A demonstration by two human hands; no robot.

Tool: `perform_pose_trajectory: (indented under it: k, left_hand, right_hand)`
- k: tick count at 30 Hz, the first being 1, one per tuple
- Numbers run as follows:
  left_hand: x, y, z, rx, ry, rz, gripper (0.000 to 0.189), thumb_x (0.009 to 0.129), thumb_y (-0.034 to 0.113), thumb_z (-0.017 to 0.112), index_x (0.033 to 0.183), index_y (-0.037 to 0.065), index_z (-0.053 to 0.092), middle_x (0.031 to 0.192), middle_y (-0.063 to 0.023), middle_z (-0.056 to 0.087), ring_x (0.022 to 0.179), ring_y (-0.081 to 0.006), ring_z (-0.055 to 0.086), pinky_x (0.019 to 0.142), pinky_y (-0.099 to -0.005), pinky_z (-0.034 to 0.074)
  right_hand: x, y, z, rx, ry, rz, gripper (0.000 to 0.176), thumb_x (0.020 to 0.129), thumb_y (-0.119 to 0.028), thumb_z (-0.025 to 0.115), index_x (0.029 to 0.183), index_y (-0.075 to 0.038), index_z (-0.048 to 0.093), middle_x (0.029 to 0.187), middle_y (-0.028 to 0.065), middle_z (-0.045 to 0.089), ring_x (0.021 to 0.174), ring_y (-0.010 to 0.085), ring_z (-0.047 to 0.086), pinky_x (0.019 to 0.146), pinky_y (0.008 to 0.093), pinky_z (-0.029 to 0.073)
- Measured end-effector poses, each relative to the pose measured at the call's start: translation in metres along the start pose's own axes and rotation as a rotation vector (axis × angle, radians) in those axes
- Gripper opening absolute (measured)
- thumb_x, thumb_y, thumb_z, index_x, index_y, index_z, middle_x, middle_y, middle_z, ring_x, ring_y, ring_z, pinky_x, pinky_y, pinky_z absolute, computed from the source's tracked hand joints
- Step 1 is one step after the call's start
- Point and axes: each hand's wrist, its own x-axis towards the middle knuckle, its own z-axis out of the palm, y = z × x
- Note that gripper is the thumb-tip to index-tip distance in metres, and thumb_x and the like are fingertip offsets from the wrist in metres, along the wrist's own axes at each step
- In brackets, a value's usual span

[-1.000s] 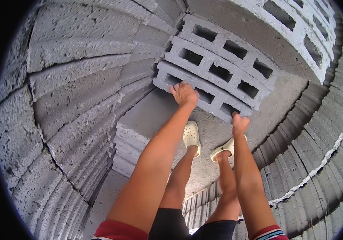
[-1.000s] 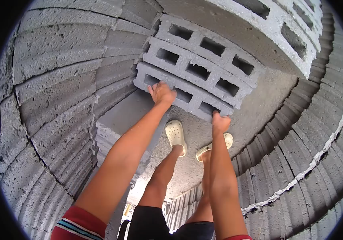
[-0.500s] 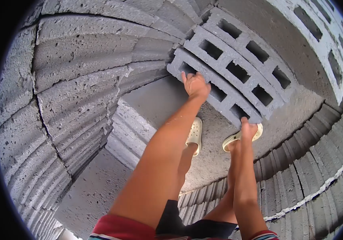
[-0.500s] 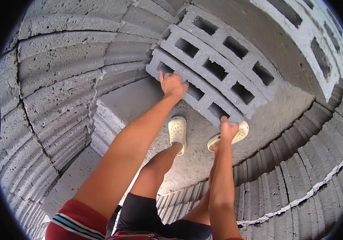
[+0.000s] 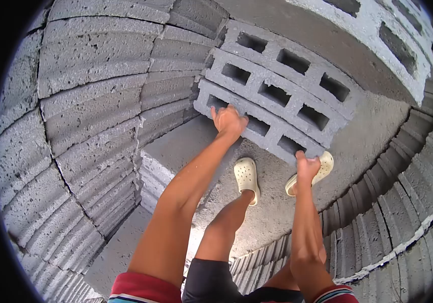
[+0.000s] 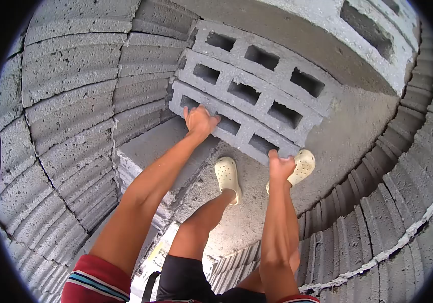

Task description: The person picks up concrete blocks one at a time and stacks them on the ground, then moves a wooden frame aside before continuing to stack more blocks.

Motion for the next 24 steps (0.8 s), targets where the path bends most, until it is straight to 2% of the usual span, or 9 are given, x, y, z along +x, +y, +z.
perform_pose_trajectory:
  k: [4,7,8,11,13,15,18,20,24]
  left_hand:
    - [0.001,-0.001,-0.004,0.011,-0.036,0.019,0.033,0.062,0.031,0.068,0.077,0.002,0.062,0.078,-0.0107,0.063,0.090,-0.0236,0.056,0.103,-0.0393,0.015]
    - [0.009,-0.003,0.007,0.004,-0.023,0.047,0.030,0.063,0.030,0.068,0.074,0.003,0.062,0.076,-0.0110,0.062,0.089,-0.0237,0.055,0.103,-0.0399,0.015]
    - [0.011,-0.005,0.008,0.003,-0.017,0.047,0.030,0.062,0.031,0.069,0.072,0.003,0.062,0.074,-0.0111,0.062,0.087,-0.0239,0.055,0.102,-0.0397,0.016]
    - [0.015,-0.011,0.015,0.021,0.012,0.071,0.027,0.063,0.030,0.069,0.068,0.004,0.063,0.074,-0.0111,0.061,0.087,-0.0242,0.055,0.102,-0.0407,0.016]
    - [0.015,-0.011,0.017,-0.002,0.058,0.094,0.025,0.064,0.029,0.068,0.067,0.004,0.063,0.075,-0.0110,0.062,0.088,-0.0246,0.054,0.102,-0.0413,0.016]
    - [0.013,-0.012,0.016,-0.012,0.048,0.103,0.032,0.064,0.029,0.068,0.076,0.001,0.062,0.077,-0.0124,0.061,0.089,-0.0247,0.054,0.102,-0.0424,0.016]
    - [0.012,-0.010,0.011,-0.001,0.021,0.094,0.044,0.065,0.031,0.068,0.088,-0.005,0.057,0.080,-0.0135,0.061,0.091,-0.0236,0.053,0.103,-0.0420,0.014]
    - [0.015,-0.008,0.020,0.030,0.069,0.052,0.046,0.065,0.032,0.068,0.090,-0.004,0.057,0.082,-0.0120,0.062,0.092,-0.0233,0.053,0.103,-0.0417,0.014]
    - [0.020,-0.003,0.045,0.068,0.117,-0.062,0.052,0.067,0.035,0.065,0.099,-0.005,0.053,0.100,-0.0132,0.057,0.108,-0.0254,0.042,0.104,-0.0411,0.010]
  right_hand:
    - [-0.013,-0.009,-0.003,0.406,-0.027,-0.020,0.039,0.059,-0.010,0.067,0.090,0.011,0.054,0.089,0.0147,0.059,0.079,0.0209,0.054,0.076,0.0307,0.043]
    - [-0.003,0.021,0.007,0.294,-0.019,0.022,0.038,0.060,-0.009,0.067,0.089,0.011,0.053,0.089,0.0139,0.059,0.079,0.0208,0.053,0.076,0.0302,0.042]
    - [0.001,0.034,0.012,0.300,-0.050,-0.055,0.038,0.064,0.000,0.058,0.100,0.002,0.048,0.090,0.0097,0.055,0.080,0.0203,0.052,0.074,0.0296,0.042]
    - [-0.012,-0.005,0.009,0.458,-0.056,0.091,0.035,0.060,-0.005,0.065,0.088,0.011,0.051,0.091,0.0138,0.057,0.081,0.0201,0.052,0.075,0.0305,0.042]
    - [-0.014,-0.011,0.011,0.492,-0.049,0.133,0.033,0.061,0.000,0.061,0.092,0.009,0.052,0.094,0.0138,0.056,0.082,0.0213,0.053,0.075,0.0306,0.043]
    - [-0.020,-0.021,0.013,0.542,-0.038,0.176,0.033,0.062,0.002,0.059,0.093,0.008,0.052,0.094,0.0133,0.057,0.081,0.0222,0.054,0.075,0.0310,0.043]
    - [-0.037,-0.059,0.012,0.470,-0.045,0.112,0.033,0.062,0.003,0.056,0.095,0.007,0.052,0.092,0.0119,0.057,0.080,0.0230,0.054,0.075,0.0324,0.043]
    - [-0.031,-0.049,0.009,0.300,-0.063,0.146,0.034,0.062,0.001,0.058,0.095,0.008,0.053,0.092,0.0125,0.058,0.080,0.0231,0.055,0.075,0.0325,0.043]
    - [0.004,-0.003,0.008,-0.143,0.019,-0.060,0.038,0.059,-0.020,0.066,0.073,0.013,0.056,0.077,0.0170,0.060,0.075,0.0218,0.056,0.071,0.0322,0.043]
